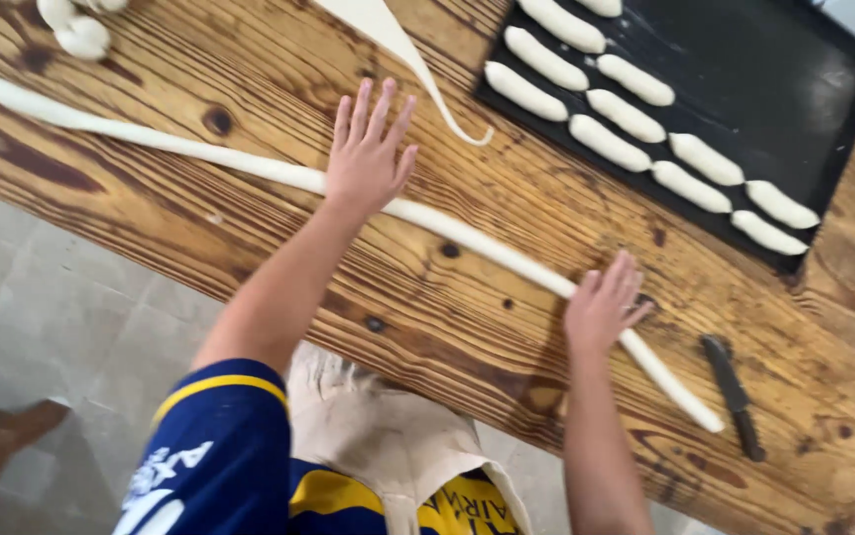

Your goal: Rolling out dough into strips, cutting them into smaller pieces, and placing them on a baking tray

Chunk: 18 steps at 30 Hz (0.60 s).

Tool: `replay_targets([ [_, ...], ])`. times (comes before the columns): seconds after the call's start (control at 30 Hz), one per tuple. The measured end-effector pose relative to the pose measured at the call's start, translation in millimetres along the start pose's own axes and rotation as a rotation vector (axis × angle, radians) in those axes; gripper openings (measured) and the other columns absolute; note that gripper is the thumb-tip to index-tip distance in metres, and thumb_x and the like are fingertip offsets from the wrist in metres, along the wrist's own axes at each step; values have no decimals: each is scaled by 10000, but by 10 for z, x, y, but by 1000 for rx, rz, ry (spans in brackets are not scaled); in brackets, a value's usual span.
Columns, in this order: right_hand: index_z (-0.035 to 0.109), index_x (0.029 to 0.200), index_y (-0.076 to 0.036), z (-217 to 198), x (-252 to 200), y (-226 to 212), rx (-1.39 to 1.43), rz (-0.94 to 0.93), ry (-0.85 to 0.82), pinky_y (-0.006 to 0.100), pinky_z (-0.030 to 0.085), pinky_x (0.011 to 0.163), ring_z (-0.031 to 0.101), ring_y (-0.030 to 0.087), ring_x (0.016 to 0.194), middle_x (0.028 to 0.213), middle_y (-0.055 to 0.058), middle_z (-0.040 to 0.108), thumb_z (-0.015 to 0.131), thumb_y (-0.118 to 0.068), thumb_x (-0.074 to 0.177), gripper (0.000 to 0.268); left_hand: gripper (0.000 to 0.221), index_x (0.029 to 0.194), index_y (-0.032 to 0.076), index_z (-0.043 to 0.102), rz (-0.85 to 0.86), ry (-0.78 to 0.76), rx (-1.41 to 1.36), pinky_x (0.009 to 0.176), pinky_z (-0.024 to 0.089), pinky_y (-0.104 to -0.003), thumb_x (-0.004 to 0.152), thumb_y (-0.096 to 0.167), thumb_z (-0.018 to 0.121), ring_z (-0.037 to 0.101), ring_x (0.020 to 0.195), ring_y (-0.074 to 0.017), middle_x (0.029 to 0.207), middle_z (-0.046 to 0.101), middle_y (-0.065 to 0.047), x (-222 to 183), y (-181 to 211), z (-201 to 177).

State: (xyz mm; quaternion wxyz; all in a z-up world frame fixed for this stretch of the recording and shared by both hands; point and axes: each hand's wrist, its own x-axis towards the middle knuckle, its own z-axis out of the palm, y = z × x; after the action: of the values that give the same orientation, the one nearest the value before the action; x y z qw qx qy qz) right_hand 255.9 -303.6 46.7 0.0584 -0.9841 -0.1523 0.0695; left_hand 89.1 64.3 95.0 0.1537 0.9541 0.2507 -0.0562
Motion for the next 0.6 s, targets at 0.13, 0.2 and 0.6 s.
replay_targets([
  [0.13, 368, 1615, -210, 344, -317, 80, -1, -58, 250, 692, 105, 1166, 321, 346, 1510, 1624, 90, 414, 338, -336, 1111, 521, 794, 1675, 178, 173, -130, 184, -41, 1244, -15, -599, 1022, 600, 331, 36, 1559, -410, 1707, 96, -182, -388, -449, 422],
  [0.2, 353, 1634, -278, 515, -613, 60, 12, -68, 276, 665, 93, 1185, 324, 335, 1514, 1629, 60, 405, 306, -332, 1125, 514, 852, 1667, 205, 241, -77, 289, 20, 1230, 72, -657, 966, 649, 435, 175, 1550, -483, 1696, 232, -216, -777, -674, 552],
  [0.6, 376, 1618, -143, 661, -1518, -1108, 164, -48, 361, 687, 91, 1172, 296, 437, 1492, 1623, 162, 370, 332, -309, 1113, 534, 595, 1566, 309, 521, 168, 523, 152, 1197, 161, -673, 1034, 528, 369, 402, 1489, -382, 1598, 497, -102, -989, -2382, 340],
])
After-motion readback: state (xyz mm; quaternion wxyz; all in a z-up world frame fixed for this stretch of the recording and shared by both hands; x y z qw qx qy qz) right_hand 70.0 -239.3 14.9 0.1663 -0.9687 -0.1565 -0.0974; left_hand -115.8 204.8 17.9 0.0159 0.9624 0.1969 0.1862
